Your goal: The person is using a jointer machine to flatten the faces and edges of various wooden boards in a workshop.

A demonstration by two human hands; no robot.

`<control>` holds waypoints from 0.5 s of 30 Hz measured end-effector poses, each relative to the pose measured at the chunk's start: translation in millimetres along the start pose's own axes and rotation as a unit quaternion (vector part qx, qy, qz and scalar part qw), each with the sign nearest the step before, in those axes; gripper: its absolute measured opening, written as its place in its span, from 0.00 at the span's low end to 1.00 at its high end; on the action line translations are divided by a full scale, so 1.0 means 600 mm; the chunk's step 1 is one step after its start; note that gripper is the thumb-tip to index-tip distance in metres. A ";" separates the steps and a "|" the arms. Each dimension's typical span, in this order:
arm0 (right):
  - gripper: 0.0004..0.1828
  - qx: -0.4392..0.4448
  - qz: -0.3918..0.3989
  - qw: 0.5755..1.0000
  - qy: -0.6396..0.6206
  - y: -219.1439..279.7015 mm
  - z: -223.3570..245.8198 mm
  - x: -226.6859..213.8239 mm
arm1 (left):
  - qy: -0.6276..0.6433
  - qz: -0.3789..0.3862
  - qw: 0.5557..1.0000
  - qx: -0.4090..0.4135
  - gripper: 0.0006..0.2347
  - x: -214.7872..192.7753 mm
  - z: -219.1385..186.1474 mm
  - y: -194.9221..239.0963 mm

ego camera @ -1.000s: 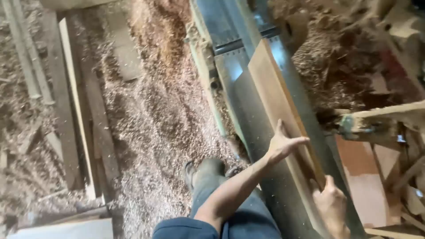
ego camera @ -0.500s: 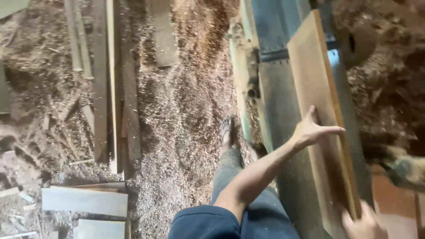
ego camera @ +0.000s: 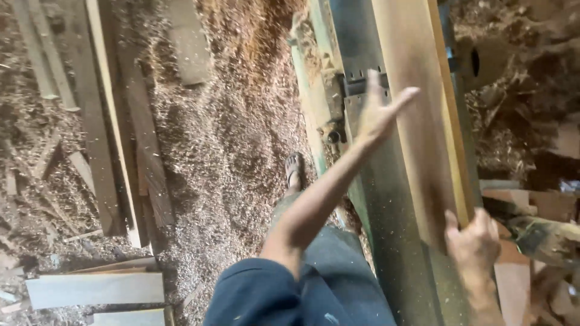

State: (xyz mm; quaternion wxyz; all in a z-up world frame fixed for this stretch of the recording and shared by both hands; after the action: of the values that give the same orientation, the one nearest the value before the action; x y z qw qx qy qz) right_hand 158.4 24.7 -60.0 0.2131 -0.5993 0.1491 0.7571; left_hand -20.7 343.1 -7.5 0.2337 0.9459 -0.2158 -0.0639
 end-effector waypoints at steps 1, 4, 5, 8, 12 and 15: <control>0.35 0.020 0.037 0.999 -0.033 -0.035 0.044 -0.010 | -0.030 -0.079 0.995 0.044 0.50 -0.039 0.007 0.000; 0.32 0.063 0.049 0.992 -0.103 -0.126 0.121 -0.027 | -0.002 -0.125 0.992 0.031 0.11 -0.139 0.169 0.012; 0.32 0.063 0.053 0.991 -0.102 -0.156 0.134 -0.023 | -0.002 -0.125 0.992 0.027 0.11 -0.174 0.201 0.041; 0.30 0.016 0.034 0.996 -0.084 -0.248 0.194 -0.021 | -0.120 -0.187 0.960 -0.172 0.43 -0.281 0.369 0.141; 0.26 -0.011 0.031 0.993 -0.115 -0.374 0.257 -0.007 | -0.166 -0.221 0.898 -0.343 0.44 -0.362 0.619 0.296; 0.24 -0.094 -0.038 0.993 -0.068 -0.504 0.219 0.065 | -0.149 -0.247 0.852 -0.437 0.45 -0.378 0.756 0.396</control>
State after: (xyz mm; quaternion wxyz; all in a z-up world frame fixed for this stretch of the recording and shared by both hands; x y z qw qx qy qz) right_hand 191.9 354.9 -58.0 0.1938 -0.5693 0.0396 0.7980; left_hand -414.9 64.9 -291.7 0.5645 0.7473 0.0431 -0.3478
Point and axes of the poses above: each hand's wrist, its own y-axis away from the middle knuckle, its own x-axis out of the palm, z = x × y, the point moved 5 cm from there along -y, towards the middle knuckle, and after that the axes turned 15 degrees about -y, right-handed, at the moved point
